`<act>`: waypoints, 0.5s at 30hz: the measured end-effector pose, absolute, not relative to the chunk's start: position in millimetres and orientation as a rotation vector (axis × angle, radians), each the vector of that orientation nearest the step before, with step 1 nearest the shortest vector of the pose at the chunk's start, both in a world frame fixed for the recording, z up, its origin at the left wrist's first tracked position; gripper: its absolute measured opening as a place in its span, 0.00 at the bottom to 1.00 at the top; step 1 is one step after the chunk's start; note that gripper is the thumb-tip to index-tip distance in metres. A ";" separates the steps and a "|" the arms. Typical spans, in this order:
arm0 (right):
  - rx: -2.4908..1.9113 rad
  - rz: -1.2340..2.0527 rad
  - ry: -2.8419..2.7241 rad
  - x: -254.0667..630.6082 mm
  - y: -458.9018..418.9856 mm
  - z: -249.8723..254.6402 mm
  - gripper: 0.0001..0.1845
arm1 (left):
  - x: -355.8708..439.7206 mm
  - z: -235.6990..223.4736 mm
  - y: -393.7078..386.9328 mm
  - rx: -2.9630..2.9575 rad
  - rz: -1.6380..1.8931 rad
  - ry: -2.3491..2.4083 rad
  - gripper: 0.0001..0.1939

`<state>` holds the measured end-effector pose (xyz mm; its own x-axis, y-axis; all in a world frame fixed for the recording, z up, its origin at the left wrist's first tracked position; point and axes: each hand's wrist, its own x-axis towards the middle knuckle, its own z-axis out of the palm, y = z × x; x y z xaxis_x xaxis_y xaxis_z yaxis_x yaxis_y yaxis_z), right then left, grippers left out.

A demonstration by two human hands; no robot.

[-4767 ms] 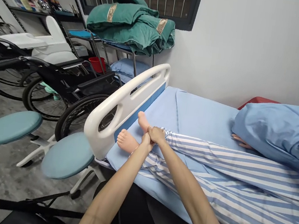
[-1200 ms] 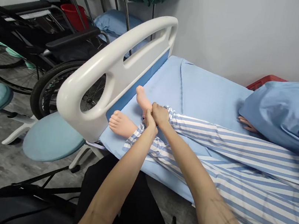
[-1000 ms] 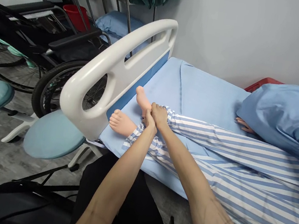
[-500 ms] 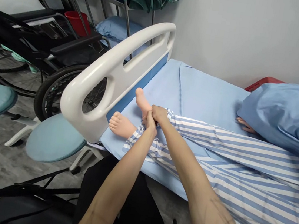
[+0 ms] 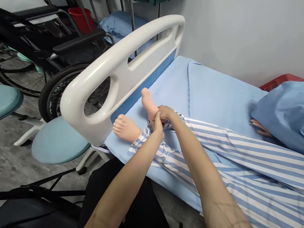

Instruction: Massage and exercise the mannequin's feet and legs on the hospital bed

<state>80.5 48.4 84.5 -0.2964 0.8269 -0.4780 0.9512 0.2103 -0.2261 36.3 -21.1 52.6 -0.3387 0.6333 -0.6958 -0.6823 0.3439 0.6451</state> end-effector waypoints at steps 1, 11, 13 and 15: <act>1.705 -0.658 2.243 80.5 46.7 84.3 0.23 | 36.8 52.4 -20.5 -0.066 1.346 1.364 0.14; 1.895 -0.273 2.387 78.5 16.6 76.2 0.32 | 36.7 47.3 -18.8 -0.070 1.363 1.394 0.21; 1.933 -0.249 2.380 76.2 11.2 73.3 0.28 | 36.2 43.5 -18.0 -0.066 1.360 1.431 0.22; 1.988 -0.217 2.364 73.2 6.3 70.7 0.25 | 35.7 37.7 -16.5 -0.054 1.365 1.436 0.23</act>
<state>73.2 6.3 70.7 -0.1748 0.9767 -0.1246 0.9831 0.1660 -0.0778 35.7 -16.5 37.7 -0.3982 0.6039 -0.6905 -0.6591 0.3352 0.6733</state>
